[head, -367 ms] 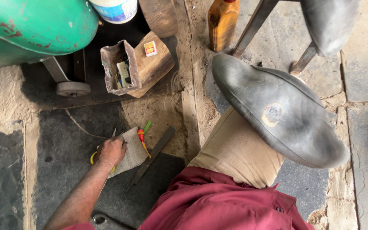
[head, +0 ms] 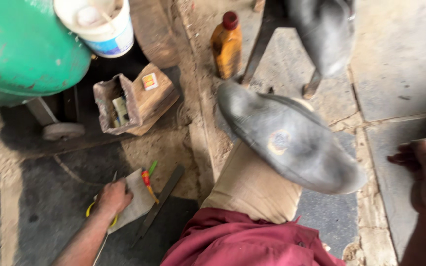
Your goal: The person is repairing a punctured bicycle inner tube. They place the tube on a manual vulcanizing press, apply a patch, and use a match to ignite the fuel in the press's burner to heat the repair area.
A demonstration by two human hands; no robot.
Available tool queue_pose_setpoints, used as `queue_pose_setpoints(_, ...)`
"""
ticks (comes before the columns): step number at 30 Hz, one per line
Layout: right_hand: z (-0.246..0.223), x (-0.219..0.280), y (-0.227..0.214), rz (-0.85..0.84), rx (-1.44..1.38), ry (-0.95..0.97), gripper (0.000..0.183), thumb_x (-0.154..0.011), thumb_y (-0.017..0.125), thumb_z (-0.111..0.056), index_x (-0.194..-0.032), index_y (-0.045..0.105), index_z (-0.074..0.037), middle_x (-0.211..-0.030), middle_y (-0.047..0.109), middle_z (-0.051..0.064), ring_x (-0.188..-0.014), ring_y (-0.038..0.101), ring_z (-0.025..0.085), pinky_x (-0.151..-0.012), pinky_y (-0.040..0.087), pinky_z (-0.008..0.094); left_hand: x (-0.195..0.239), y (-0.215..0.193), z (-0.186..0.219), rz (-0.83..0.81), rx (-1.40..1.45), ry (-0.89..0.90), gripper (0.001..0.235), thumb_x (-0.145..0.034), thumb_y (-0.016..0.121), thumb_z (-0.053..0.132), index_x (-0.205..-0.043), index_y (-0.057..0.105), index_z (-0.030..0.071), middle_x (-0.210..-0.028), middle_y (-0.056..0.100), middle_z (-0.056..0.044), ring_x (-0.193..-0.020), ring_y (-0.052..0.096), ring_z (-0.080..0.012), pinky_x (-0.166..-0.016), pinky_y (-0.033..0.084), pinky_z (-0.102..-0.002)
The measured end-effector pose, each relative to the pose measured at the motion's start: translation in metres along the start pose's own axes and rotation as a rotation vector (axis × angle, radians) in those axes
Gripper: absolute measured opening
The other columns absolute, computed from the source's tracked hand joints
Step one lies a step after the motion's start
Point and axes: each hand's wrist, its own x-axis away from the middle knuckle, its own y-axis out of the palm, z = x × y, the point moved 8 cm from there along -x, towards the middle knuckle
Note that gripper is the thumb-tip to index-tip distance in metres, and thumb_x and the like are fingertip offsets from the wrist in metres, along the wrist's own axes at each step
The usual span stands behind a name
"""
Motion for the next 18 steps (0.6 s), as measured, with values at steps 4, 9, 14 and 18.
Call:
queue_pose_setpoints(4, -0.084, 0.035, 0.047, 0.132, 0.106, 0.005, 0.022, -0.114, 0.066, -0.015, -0.113, 0.065, 0.006, -0.100, 0.069, 0.019, -0.094, 0.071, 0.028, -0.093, 0.062, 0.042, -0.006, -0.020, 0.010, 0.044, 0.021, -0.003, 0.028, -0.084, 0.076, 0.031, -0.100, 0.069, 0.010, -0.104, 0.076, -0.020, -0.107, 0.071, -0.0425, -0.094, 0.058, -0.053)
queue_pose_setpoints(9, -0.118, 0.031, 0.085, 0.095, -0.036, -0.021, 0.019, -0.103, 0.069, -0.012, -0.112, 0.068, 0.005, -0.100, 0.072, 0.017, -0.090, 0.071, 0.024, -0.086, 0.061, 0.039, 0.001, -0.108, 0.078, 0.249, 0.343, -0.069, 0.031, -0.089, 0.079, 0.033, -0.107, 0.072, 0.009, -0.092, 0.080, -0.014, -0.085, 0.078, -0.0337, -0.078, 0.061, -0.047)
queue_pose_setpoints(14, -0.121, 0.038, 0.115, -0.030, -0.002, -0.072, 0.020, -0.097, 0.071, -0.013, -0.105, 0.071, 0.005, -0.095, 0.075, 0.017, -0.085, 0.074, 0.025, -0.079, 0.063, 0.039, 0.067, -0.219, 0.226, 0.330, 0.811, 0.327, 0.024, -0.090, 0.074, 0.020, -0.112, 0.073, 0.009, -0.087, 0.081, -0.009, -0.076, 0.080, -0.0177, -0.069, 0.060, -0.032)
queue_pose_setpoints(18, -0.131, 0.056, 0.157, -0.207, 0.060, -0.145, 0.022, -0.098, 0.072, -0.017, -0.102, 0.073, 0.004, -0.095, 0.078, 0.016, -0.087, 0.076, 0.024, -0.080, 0.067, 0.040, 0.125, -0.267, 0.330, 0.203, 0.988, 0.641, 0.017, -0.088, 0.074, 0.021, -0.102, 0.075, 0.010, -0.082, 0.083, -0.003, -0.074, 0.081, -0.0128, -0.062, 0.066, -0.026)
